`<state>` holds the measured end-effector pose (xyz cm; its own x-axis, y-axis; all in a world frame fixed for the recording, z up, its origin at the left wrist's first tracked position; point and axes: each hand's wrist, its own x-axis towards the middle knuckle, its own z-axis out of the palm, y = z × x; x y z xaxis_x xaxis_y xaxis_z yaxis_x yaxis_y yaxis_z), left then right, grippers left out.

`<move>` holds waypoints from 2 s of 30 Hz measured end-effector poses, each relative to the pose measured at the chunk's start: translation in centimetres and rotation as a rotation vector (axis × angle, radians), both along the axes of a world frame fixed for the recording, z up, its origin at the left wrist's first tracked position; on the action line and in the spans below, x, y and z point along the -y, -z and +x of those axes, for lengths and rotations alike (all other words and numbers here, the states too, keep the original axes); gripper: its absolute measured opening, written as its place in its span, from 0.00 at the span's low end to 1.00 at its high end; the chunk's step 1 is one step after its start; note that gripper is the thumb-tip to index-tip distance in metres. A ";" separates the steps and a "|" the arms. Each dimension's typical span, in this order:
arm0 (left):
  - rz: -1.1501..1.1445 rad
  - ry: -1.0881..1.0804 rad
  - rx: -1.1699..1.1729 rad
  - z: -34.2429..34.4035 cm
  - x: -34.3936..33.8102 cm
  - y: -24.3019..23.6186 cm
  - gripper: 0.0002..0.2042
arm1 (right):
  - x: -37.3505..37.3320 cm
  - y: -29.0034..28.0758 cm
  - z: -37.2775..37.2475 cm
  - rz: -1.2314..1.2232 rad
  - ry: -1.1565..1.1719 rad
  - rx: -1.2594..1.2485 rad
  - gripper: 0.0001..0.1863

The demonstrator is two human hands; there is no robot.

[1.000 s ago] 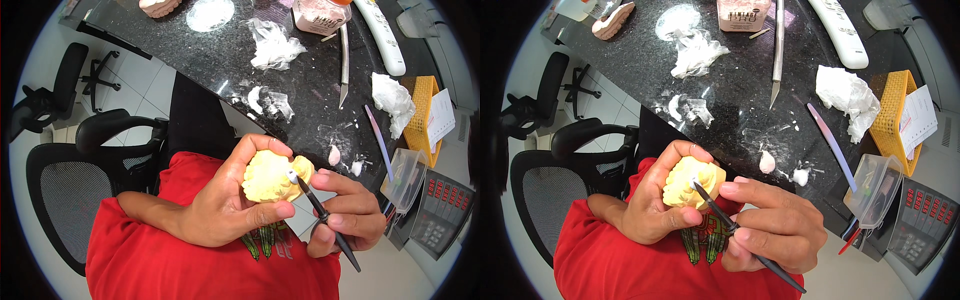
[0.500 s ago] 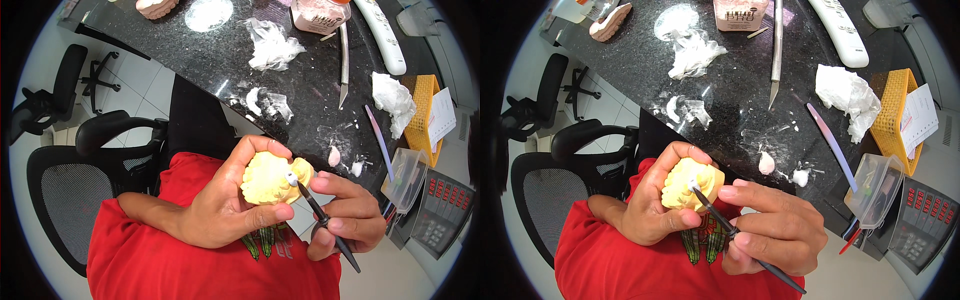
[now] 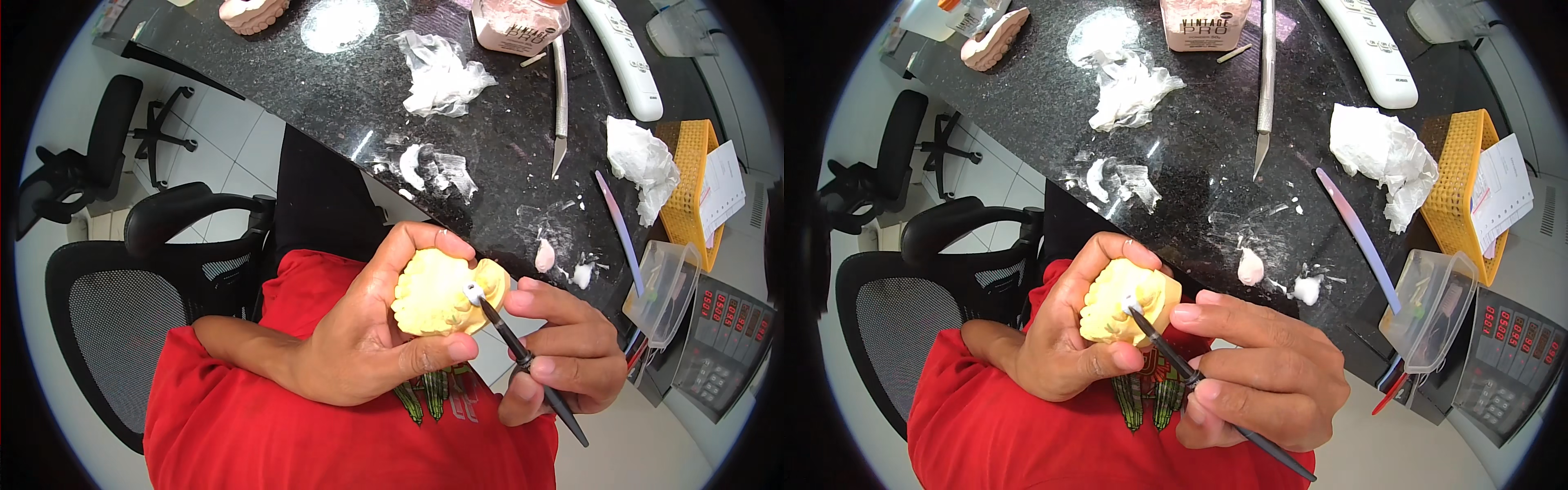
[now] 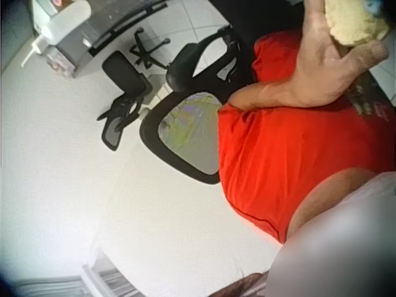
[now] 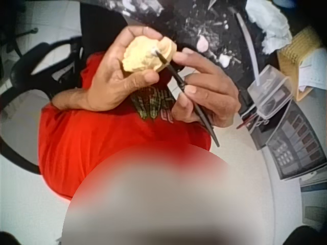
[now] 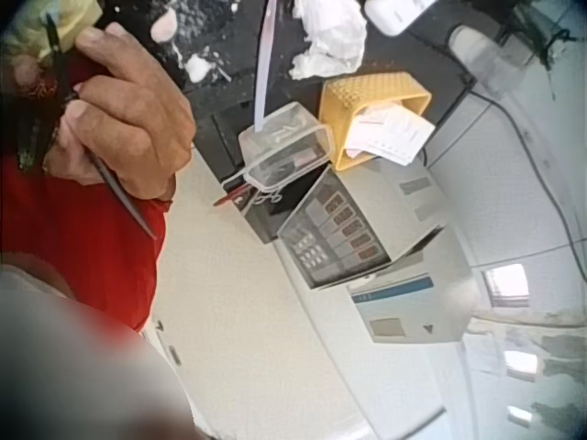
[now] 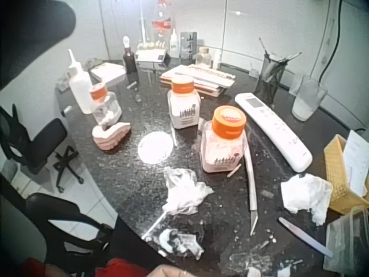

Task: The person is applying and refining ceramic paste onto a dental model using a brush.

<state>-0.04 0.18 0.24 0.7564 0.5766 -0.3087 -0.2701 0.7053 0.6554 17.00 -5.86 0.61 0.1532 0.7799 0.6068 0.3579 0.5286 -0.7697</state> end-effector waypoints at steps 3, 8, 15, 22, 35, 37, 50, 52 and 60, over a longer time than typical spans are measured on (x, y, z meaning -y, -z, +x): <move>0.004 -0.011 0.003 0.0 0.0 0.0 0.34 | 0.0 0.1 -0.1 0.006 0.006 -0.003 0.10; -0.017 -0.022 0.009 0.1 0.1 -0.1 0.34 | -0.1 -0.1 0.0 0.002 0.003 0.005 0.10; -0.036 -0.013 -0.011 0.2 0.0 -0.3 0.35 | 0.0 0.1 0.0 0.008 0.018 0.011 0.10; -0.037 -0.013 -0.023 0.2 0.0 -0.4 0.35 | 0.5 0.1 0.6 -0.012 -0.098 0.014 0.12; -0.030 -0.019 -0.021 0.1 0.0 -0.3 0.35 | 0.1 -0.1 0.5 -0.022 -0.052 0.051 0.12; -0.023 -0.016 -0.019 0.1 0.0 -0.3 0.35 | 0.1 -0.2 0.5 -0.025 -0.056 0.053 0.12; -0.056 -0.045 -0.048 0.0 0.0 -0.3 0.36 | 0.1 0.2 0.1 -0.009 -0.024 0.003 0.12; -0.059 -0.045 -0.045 0.1 -0.1 -0.4 0.36 | 0.5 0.3 -0.1 0.043 0.046 -0.090 0.12; -0.012 -0.011 0.020 0.2 -0.1 0.3 0.34 | 4.2 -0.1 1.2 0.074 0.385 -0.019 0.13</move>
<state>0.13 0.33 -0.09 0.7562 0.5814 -0.3003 -0.2910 0.7099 0.6414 18.16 -10.08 0.68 0.4378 0.6178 0.6532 0.5264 0.4129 -0.7433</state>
